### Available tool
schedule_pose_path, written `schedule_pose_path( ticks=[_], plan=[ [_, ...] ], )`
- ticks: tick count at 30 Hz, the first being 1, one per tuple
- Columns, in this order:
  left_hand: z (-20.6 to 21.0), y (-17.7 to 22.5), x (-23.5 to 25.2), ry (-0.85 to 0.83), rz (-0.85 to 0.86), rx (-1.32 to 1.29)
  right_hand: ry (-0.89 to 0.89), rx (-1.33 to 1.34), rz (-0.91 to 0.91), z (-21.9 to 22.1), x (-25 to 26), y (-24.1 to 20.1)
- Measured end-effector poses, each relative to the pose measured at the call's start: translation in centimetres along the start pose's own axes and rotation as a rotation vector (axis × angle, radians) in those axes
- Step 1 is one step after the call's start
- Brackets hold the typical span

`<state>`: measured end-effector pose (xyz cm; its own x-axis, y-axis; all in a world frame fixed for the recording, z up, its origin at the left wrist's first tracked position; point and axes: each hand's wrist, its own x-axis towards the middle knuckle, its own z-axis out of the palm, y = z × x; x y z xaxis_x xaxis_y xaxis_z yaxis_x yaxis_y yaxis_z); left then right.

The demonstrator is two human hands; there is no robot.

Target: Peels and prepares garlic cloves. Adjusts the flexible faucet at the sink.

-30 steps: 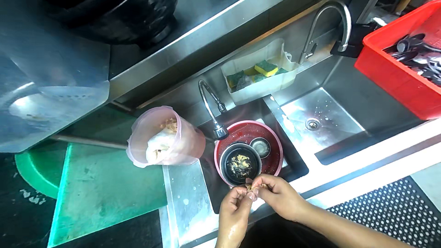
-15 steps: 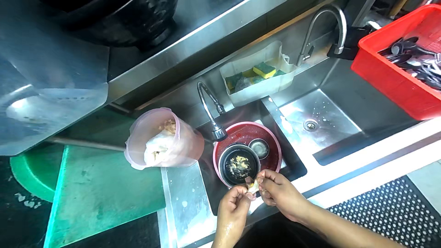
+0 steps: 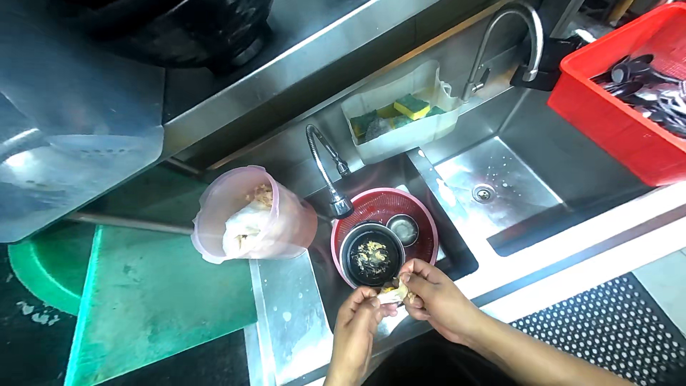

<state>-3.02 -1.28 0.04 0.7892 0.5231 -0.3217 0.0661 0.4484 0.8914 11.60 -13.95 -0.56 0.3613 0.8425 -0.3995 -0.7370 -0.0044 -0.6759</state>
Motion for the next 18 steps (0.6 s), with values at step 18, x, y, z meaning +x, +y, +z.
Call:
schedule_pose_path(
  ticks=[18],
  plan=[
    [0.5,0.6,-0.1,0.003,-0.123,0.262,0.003,0.126,0.248,-0.5,0.6,-1.7]
  ],
)
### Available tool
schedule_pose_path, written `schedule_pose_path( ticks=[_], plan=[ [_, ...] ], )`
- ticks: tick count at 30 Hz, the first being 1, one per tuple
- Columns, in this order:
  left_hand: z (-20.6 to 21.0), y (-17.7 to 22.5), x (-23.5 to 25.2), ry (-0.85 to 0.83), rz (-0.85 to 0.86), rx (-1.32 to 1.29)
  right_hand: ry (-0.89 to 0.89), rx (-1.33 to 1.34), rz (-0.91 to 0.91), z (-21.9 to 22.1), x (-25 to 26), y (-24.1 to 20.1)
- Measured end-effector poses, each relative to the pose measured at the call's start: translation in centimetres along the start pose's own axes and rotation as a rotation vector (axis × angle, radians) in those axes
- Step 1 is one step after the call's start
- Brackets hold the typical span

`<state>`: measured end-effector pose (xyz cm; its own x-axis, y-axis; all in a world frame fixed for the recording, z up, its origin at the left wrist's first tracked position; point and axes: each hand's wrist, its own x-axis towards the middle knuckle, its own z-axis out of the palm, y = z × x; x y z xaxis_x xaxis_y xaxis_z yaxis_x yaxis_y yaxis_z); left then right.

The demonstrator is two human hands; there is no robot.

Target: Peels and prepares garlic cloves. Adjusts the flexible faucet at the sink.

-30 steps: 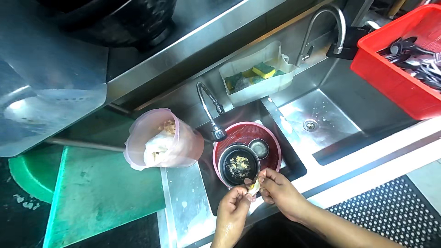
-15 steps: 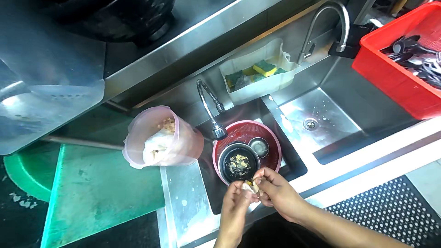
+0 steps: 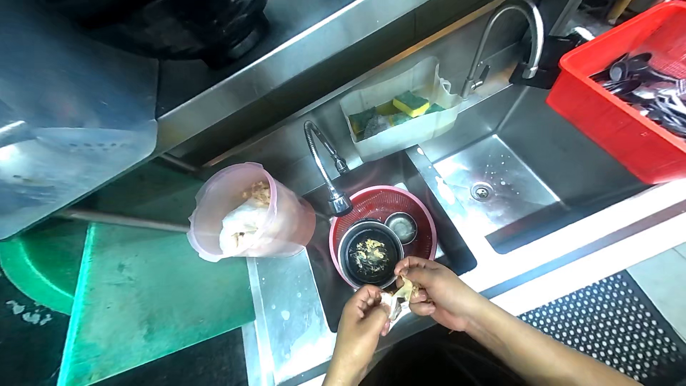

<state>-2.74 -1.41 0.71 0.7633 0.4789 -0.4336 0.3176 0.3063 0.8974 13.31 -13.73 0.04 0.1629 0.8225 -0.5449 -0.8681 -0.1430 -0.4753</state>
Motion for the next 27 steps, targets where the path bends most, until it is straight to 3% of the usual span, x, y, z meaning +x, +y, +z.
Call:
schedule_pose_path(
  ticks=[4,10,15,17,22,27],
  plan=[
    [-1.0,0.4,0.1,-0.093,-0.051,0.060,0.014,-0.033,-0.034,-0.5,0.1,-0.5],
    [-1.9,0.5,0.2,-0.098,-0.061,-0.264,-0.057,-0.072,-0.089,-1.5,0.3,-0.3],
    [-2.0,0.3,0.3,-0.091,-0.031,-0.341,-0.082,-0.041,-0.160,-1.8,0.6,0.4],
    [-1.9,0.2,0.4,-0.095,0.002,-0.303,-0.108,-0.183,-0.244,-1.6,0.5,0.6],
    [-1.6,0.5,0.2,-0.105,0.116,0.045,-0.185,-0.971,-0.516,-0.6,0.1,0.8],
    [-1.7,0.9,-0.2,-0.014,0.150,0.319,-0.182,-1.250,-0.584,-0.4,0.2,1.0]
  ],
)
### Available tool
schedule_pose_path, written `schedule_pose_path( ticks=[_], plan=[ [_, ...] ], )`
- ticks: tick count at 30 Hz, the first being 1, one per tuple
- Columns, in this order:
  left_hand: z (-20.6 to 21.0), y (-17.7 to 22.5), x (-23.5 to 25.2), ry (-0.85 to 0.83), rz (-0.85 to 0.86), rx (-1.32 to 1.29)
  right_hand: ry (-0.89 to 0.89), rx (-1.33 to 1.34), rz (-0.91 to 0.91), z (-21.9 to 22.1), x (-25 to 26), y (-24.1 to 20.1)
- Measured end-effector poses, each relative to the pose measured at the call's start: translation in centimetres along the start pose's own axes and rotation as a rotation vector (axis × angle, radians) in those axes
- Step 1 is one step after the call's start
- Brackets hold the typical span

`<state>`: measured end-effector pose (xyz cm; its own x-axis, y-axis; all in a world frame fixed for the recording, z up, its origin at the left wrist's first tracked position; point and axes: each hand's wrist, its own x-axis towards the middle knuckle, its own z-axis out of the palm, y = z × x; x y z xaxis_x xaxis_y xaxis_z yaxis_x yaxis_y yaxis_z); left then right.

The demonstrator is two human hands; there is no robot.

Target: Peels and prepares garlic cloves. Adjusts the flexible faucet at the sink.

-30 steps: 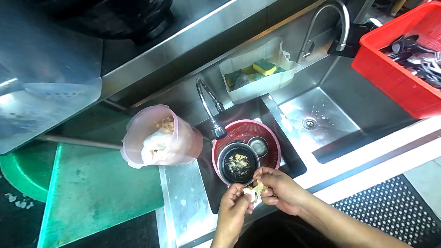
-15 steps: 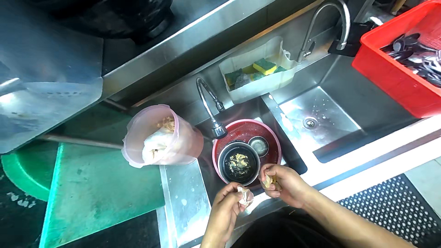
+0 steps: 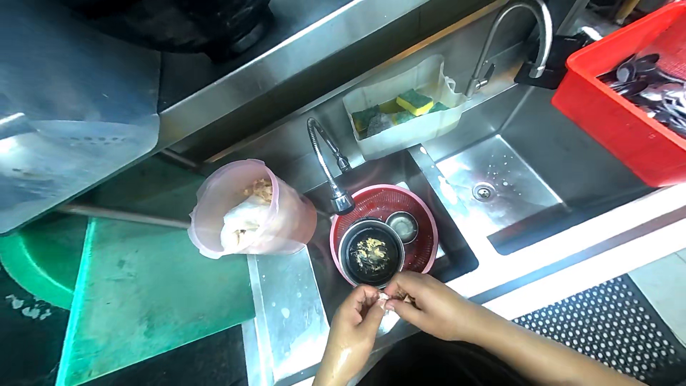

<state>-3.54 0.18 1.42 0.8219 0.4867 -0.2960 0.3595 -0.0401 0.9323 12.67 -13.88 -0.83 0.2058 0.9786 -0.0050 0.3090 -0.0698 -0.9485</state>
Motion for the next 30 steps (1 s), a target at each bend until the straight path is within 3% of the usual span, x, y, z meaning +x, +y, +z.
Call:
schedule_pose_path(
  ticks=[6,11,18,25,30],
  plan=[
    [-0.1,-0.2,-0.1,0.032,0.025,0.059,-0.057,0.043,0.030,0.2,0.1,0.5],
    [0.2,0.0,0.1,-0.037,0.060,0.013,0.111,0.182,0.030,1.5,0.0,1.2],
    [-0.2,-1.4,0.9,-0.151,0.100,-0.315,0.080,0.656,0.268,1.0,0.1,0.0],
    [0.3,-1.6,1.1,-0.193,0.098,-0.594,0.036,1.142,0.317,1.2,0.1,-0.5],
    [0.5,-1.5,1.2,-0.211,0.108,-0.718,0.032,1.191,0.301,1.3,0.1,-0.5]
  ],
)
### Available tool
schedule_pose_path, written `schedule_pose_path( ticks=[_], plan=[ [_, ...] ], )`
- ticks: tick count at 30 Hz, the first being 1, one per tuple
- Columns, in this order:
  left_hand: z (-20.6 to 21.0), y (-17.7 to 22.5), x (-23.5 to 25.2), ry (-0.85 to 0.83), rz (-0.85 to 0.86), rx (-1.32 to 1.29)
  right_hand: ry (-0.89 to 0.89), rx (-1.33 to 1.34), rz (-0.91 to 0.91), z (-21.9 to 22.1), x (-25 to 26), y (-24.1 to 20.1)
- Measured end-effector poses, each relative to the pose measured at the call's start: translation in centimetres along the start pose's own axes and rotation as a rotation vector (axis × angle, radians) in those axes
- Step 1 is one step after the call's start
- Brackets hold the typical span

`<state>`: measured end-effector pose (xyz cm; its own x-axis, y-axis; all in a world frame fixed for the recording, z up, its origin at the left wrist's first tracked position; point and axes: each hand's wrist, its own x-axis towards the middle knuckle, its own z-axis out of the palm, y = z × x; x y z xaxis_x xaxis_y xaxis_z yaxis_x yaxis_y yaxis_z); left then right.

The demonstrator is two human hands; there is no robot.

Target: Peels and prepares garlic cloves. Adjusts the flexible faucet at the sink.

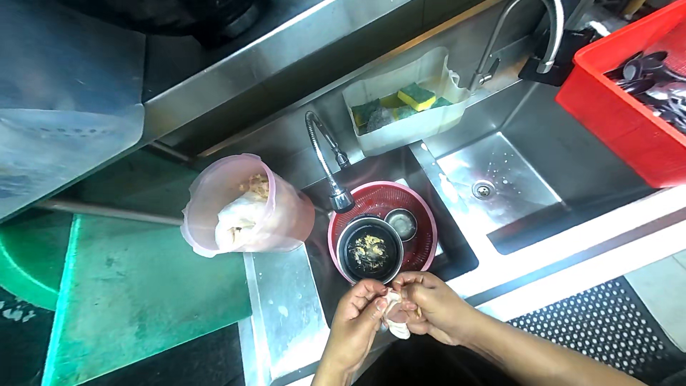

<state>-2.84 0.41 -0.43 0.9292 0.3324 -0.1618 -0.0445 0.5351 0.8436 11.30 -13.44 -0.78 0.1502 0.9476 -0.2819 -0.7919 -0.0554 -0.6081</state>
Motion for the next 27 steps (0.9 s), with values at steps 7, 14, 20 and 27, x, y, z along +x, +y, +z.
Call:
schedule_pose_path(
  ticks=[7,14,20,27],
  plan=[
    [-0.4,0.5,0.0,0.030,0.011,0.214,-0.013,-0.496,-0.166,-0.6,-0.2,-0.4],
    [-0.5,0.5,0.1,0.011,0.026,0.279,0.047,-0.641,-0.191,-0.3,0.1,-0.3],
    [-0.9,-0.3,0.1,0.051,-0.014,0.107,0.066,-0.732,-0.188,-1.1,0.4,0.2],
    [-3.0,-1.3,0.5,0.095,-0.028,-0.228,0.229,-0.607,-0.211,-2.9,1.0,-3.5]
  ],
)
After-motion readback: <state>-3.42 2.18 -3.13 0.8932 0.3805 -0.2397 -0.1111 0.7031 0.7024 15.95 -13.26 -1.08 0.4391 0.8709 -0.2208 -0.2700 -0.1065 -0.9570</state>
